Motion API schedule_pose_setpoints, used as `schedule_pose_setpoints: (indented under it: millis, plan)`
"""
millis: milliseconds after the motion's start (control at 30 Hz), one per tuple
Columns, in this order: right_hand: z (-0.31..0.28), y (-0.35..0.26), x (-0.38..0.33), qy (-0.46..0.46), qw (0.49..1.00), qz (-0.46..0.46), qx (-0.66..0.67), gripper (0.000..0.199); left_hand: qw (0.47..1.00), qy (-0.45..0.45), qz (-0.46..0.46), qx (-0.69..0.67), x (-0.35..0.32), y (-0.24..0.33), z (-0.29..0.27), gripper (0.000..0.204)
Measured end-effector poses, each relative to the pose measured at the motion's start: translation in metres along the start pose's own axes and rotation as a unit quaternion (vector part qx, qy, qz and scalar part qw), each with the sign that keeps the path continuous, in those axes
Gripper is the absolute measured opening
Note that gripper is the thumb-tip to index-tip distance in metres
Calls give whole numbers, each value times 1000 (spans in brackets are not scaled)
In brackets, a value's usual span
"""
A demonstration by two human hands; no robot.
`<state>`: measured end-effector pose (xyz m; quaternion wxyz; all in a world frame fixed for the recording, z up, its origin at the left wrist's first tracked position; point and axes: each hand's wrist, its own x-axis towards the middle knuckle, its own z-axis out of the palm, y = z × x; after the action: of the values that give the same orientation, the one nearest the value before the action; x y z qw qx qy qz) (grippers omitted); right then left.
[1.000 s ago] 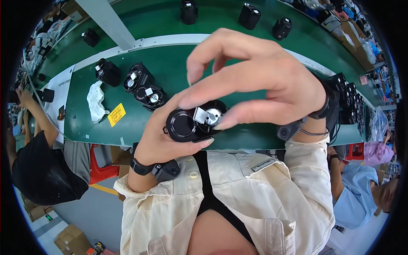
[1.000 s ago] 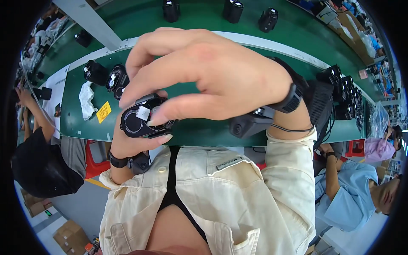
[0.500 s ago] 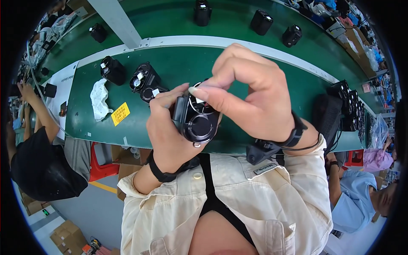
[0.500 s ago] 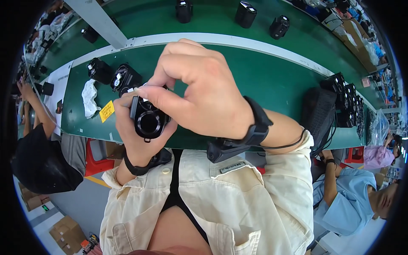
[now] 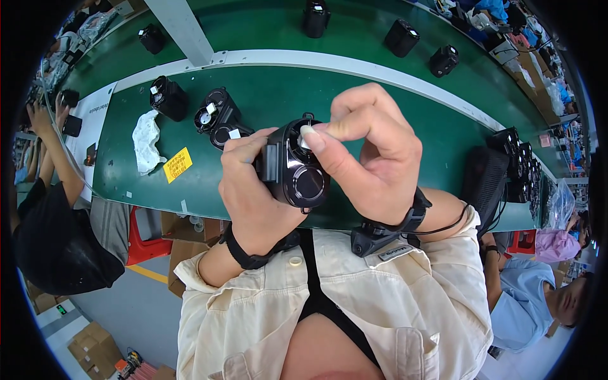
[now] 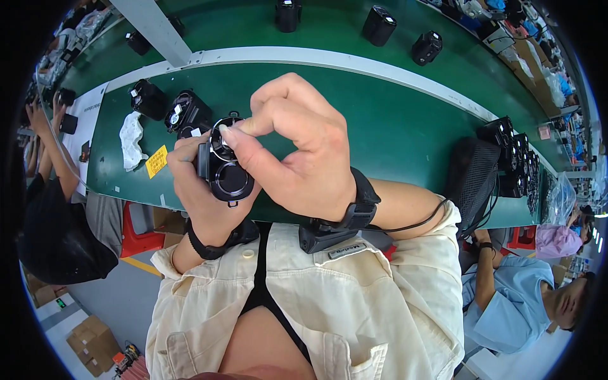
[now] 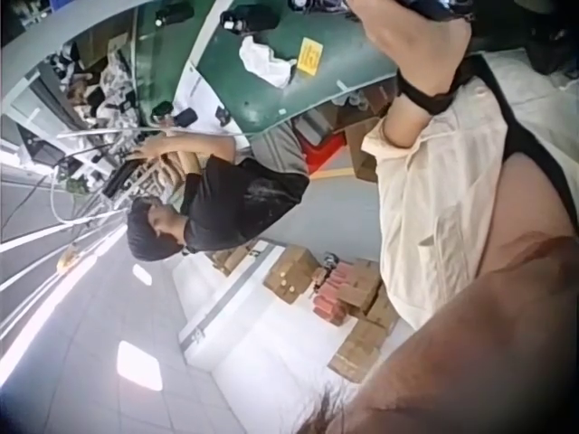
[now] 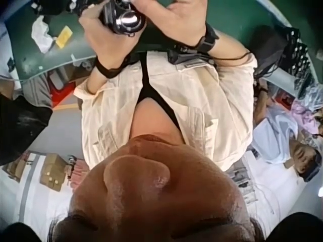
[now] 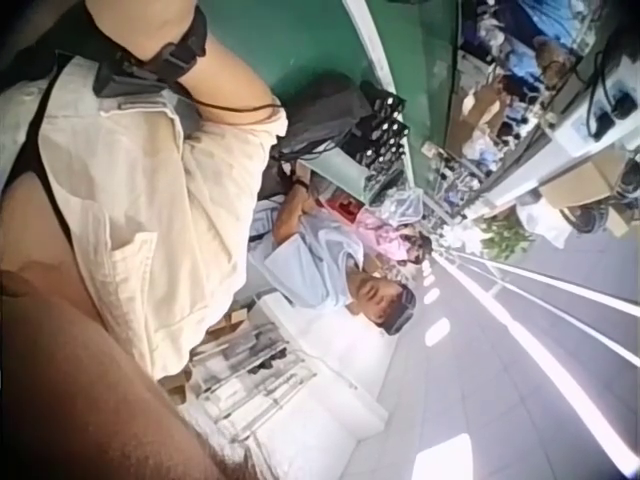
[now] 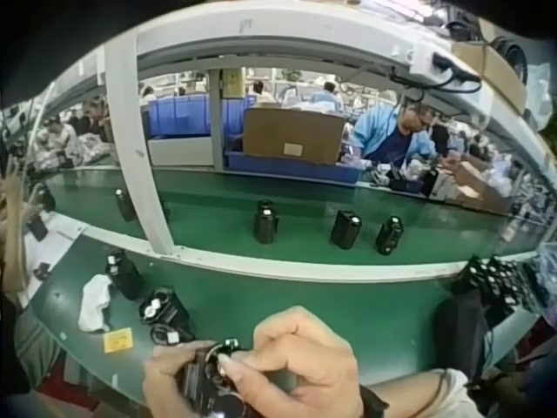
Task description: The person picks up a rangefinder, peels a small white sticker from its lens area, and then presses a new white sticker onto the same spot. This process is repeated for several rangefinders, which are then placed back on the table.
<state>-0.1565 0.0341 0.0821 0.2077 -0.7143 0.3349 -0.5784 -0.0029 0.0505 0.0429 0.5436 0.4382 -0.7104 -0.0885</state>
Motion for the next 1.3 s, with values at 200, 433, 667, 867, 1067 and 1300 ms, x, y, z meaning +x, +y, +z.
schedule_pose_setpoints:
  millis: [200,433,667,867,1067,1300]
  plan:
    - [-7,4,10,-66,982,137,117,13,998,25,52,-25,5,-7,3,62]
    - [-22,17,26,-273,834,313,362,27,996,-66,29,-52,-5,-15,-3,69]
    - [-14,15,18,-267,828,296,395,26,990,-86,-19,-110,-8,-15,-7,70]
    - [-4,8,9,-220,824,289,435,24,989,-91,8,-116,-11,-23,-9,74]
    - [-14,16,16,-285,807,270,441,26,978,-141,-9,-156,-6,-18,-12,75]
    - [-13,-5,20,-268,838,316,355,31,975,-136,-10,-176,-1,-21,-9,71]
